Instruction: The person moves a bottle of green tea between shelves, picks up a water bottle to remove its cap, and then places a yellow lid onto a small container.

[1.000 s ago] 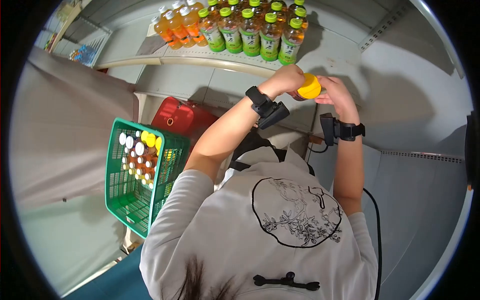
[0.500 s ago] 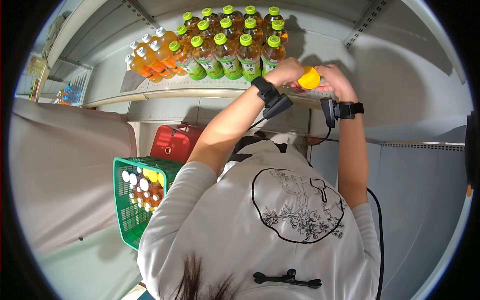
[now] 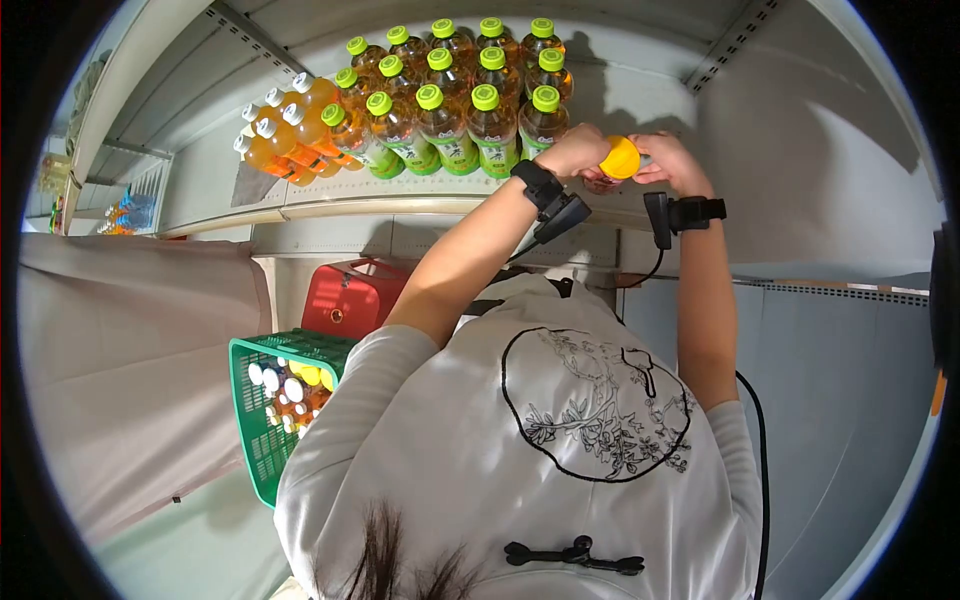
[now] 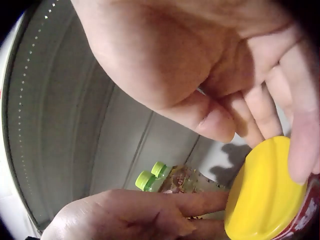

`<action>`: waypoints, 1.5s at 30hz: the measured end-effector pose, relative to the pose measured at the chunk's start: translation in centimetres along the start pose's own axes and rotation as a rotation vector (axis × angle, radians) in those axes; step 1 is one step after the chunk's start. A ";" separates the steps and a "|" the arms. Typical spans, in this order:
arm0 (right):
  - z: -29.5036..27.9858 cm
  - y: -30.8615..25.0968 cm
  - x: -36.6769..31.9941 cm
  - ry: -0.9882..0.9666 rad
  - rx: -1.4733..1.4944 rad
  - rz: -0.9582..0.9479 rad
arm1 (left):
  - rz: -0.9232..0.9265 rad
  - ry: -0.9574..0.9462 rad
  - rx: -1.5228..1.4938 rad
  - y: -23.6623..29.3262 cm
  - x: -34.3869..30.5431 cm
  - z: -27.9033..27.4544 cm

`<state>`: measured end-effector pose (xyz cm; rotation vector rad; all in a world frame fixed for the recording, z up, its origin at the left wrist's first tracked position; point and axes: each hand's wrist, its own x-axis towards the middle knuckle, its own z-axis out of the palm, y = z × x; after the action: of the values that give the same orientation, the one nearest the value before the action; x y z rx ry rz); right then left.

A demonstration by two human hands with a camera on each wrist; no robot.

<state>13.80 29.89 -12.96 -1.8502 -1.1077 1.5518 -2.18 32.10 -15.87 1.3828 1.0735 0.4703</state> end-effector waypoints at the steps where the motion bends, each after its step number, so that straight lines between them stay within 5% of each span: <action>1: -0.1 0.1 0.3 0.009 -0.015 0.003 | -0.024 0.022 -0.033 0.1 -0.1 0.1; 18: 2.6 6.7 0.2 0.005 0.567 0.056 | -0.189 0.122 -0.503 -3.5 -2.4 3.4; 26: 3.0 7.6 0.6 0.086 0.799 0.079 | -0.225 0.019 -0.633 -4.3 -2.2 3.6; 45: 0.9 5.0 6.8 0.048 0.810 0.040 | -0.189 0.066 -0.512 -2.5 3.5 2.2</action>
<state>14.56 32.56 -21.02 -1.3330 -0.3159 1.6285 0.53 33.19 -19.70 0.8130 1.0346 0.6046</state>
